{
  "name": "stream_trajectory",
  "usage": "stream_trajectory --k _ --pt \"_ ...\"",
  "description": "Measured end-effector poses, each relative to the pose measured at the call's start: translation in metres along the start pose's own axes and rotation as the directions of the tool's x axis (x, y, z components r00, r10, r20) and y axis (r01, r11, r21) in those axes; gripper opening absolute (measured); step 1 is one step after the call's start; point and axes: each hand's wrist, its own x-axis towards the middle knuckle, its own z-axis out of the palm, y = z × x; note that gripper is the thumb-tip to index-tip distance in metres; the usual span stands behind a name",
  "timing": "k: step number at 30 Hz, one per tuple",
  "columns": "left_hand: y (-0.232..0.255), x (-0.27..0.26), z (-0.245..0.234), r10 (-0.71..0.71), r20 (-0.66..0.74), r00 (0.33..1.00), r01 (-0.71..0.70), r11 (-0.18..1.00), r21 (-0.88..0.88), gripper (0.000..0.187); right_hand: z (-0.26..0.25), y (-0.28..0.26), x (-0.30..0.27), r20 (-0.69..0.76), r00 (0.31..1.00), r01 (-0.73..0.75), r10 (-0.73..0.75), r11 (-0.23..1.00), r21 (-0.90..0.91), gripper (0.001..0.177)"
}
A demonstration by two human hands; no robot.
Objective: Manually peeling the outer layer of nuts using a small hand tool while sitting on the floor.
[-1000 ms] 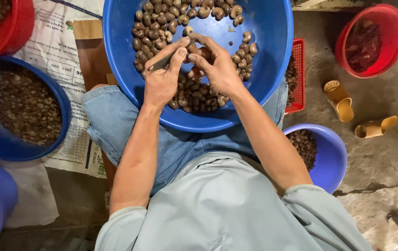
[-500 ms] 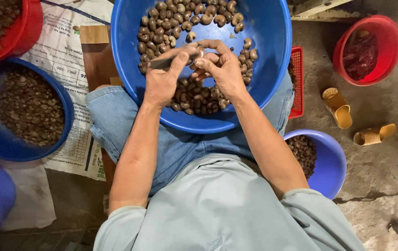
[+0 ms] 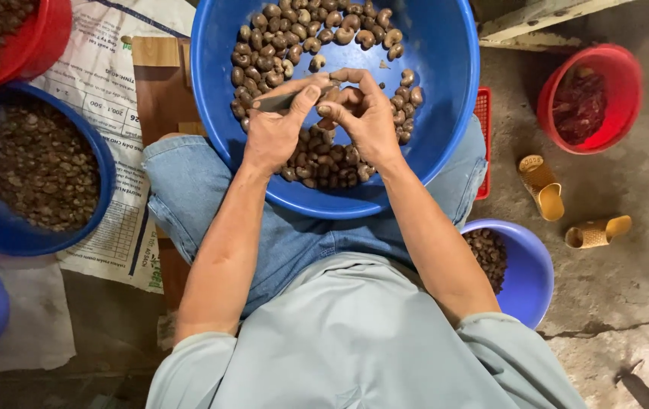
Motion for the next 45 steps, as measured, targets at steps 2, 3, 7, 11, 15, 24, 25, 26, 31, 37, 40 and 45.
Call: stream_trajectory --k 2,3,7,11,15,24,25,26,31,37,40,45 --pt "-0.003 0.000 -0.002 0.013 0.033 0.999 -0.014 1.000 0.027 0.023 0.000 0.001 0.000 0.004 1.000 -0.003 0.003 1.000 0.014 0.047" --pt "-0.005 0.001 -0.003 0.023 0.072 0.997 -0.027 0.998 0.052 0.022 -0.001 0.002 0.000 0.003 1.000 -0.005 0.005 1.000 0.028 0.047" --pt "0.000 0.000 -0.001 -0.024 0.018 1.000 0.024 1.000 -0.003 0.026 -0.002 0.004 0.000 0.002 1.000 -0.001 0.001 1.000 -0.011 0.046" --pt "-0.001 0.001 -0.003 -0.017 -0.036 0.999 0.016 0.999 -0.050 0.023 0.001 0.000 0.000 0.009 1.000 -0.023 0.023 0.999 0.025 0.046" --pt "0.000 0.000 -0.004 -0.043 0.000 0.999 0.043 0.993 -0.113 0.023 0.001 0.001 0.000 0.011 1.000 -0.001 0.001 0.999 0.052 0.043" --pt "-0.002 -0.002 -0.006 -0.155 -0.015 0.988 0.150 0.972 -0.183 0.027 0.006 0.003 -0.002 -0.039 0.995 0.082 -0.087 0.988 -0.129 0.034" --pt "-0.002 -0.001 -0.005 -0.155 -0.015 0.988 0.149 0.971 -0.185 0.027 0.006 0.003 -0.003 -0.039 0.995 0.081 -0.087 0.988 -0.131 0.034" --pt "-0.003 -0.001 -0.005 -0.186 -0.039 0.982 0.177 0.971 -0.160 0.028 0.006 0.003 -0.003 -0.042 0.993 0.104 -0.113 0.981 -0.161 0.033" --pt "-0.003 -0.001 -0.005 -0.216 -0.016 0.976 0.207 0.951 -0.229 0.028 0.006 0.004 -0.004 -0.077 0.988 0.116 -0.137 0.966 -0.233 0.036" --pt "0.001 -0.002 -0.004 -0.197 -0.058 0.979 0.187 0.972 -0.145 0.031 0.003 0.004 -0.004 -0.059 0.996 0.062 -0.068 0.993 -0.103 0.032" --pt "0.002 -0.002 -0.006 -0.179 -0.047 0.983 0.166 0.965 -0.204 0.032 0.003 0.005 -0.004 -0.045 0.997 0.057 -0.057 0.998 -0.010 0.029" --pt "0.000 -0.002 -0.008 -0.191 -0.082 0.978 0.181 0.977 -0.110 0.027 0.007 0.010 -0.005 -0.029 0.988 0.143 -0.151 0.971 -0.194 0.024"
